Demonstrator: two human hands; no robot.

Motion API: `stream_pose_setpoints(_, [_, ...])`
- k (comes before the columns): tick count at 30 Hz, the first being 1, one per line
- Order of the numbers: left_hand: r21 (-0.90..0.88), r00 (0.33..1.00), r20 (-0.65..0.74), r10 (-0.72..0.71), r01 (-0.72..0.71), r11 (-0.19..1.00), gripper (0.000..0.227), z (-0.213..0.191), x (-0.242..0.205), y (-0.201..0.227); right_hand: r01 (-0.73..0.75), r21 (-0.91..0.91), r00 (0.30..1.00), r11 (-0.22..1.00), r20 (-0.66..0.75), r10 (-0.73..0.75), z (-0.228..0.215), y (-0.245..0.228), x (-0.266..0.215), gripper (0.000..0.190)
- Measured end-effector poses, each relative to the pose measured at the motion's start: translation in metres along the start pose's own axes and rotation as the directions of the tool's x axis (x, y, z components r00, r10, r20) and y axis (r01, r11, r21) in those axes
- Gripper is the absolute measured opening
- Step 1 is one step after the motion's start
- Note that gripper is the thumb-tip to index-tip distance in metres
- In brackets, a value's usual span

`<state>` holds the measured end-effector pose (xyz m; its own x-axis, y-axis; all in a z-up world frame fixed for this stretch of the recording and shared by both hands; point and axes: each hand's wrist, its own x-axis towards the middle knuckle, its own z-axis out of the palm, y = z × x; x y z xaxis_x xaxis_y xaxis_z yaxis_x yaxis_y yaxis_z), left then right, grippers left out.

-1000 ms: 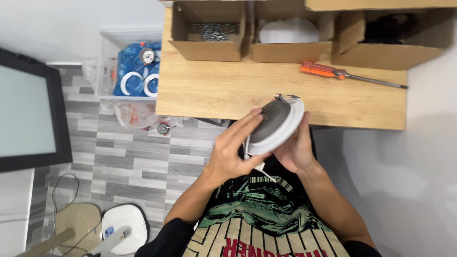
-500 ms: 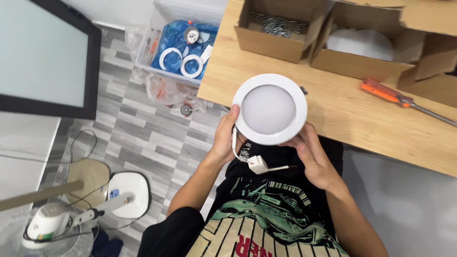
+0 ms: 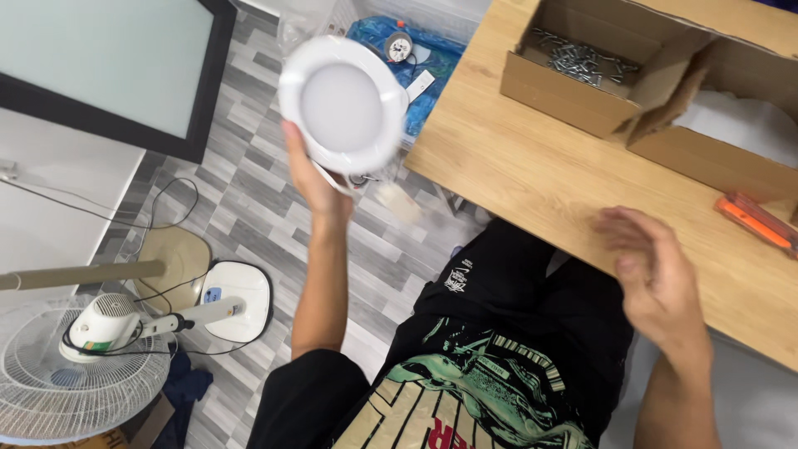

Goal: The person assembles multiple recessed LED light fixtures by hand. They repeatedly pick a circular LED module, place it into a white housing, add a diffuser cover, and place the completed unit into a plastic bin.

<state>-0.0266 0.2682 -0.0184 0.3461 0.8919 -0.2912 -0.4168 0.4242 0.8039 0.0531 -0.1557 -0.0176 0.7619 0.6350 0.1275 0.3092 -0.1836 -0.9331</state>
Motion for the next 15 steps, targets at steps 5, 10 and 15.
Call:
stream_pose_setpoints(5, [0.009, 0.996, -0.073, 0.045, -0.044, 0.999, 0.081, 0.011, 0.079, 0.019, -0.044, -0.412, 0.991, 0.910, -0.135, -0.014, -0.005, 0.003, 0.011, 0.039])
stream_pose_setpoints(10, [0.048, 0.995, 0.062, 0.081, -0.084, 0.995, 0.091, 0.008, 0.177, -0.016, 0.012, -0.491, 0.988, 0.871, -0.126, -0.085, 0.000, 0.013, 0.007, 0.037])
stream_pose_setpoints(15, [-0.069, 0.997, 0.078, 0.020, -0.015, 0.998, 0.072, 0.029, 0.230, -0.071, 0.015, -0.521, 0.985, 0.853, -0.139, -0.102, 0.004, 0.015, 0.008, 0.031])
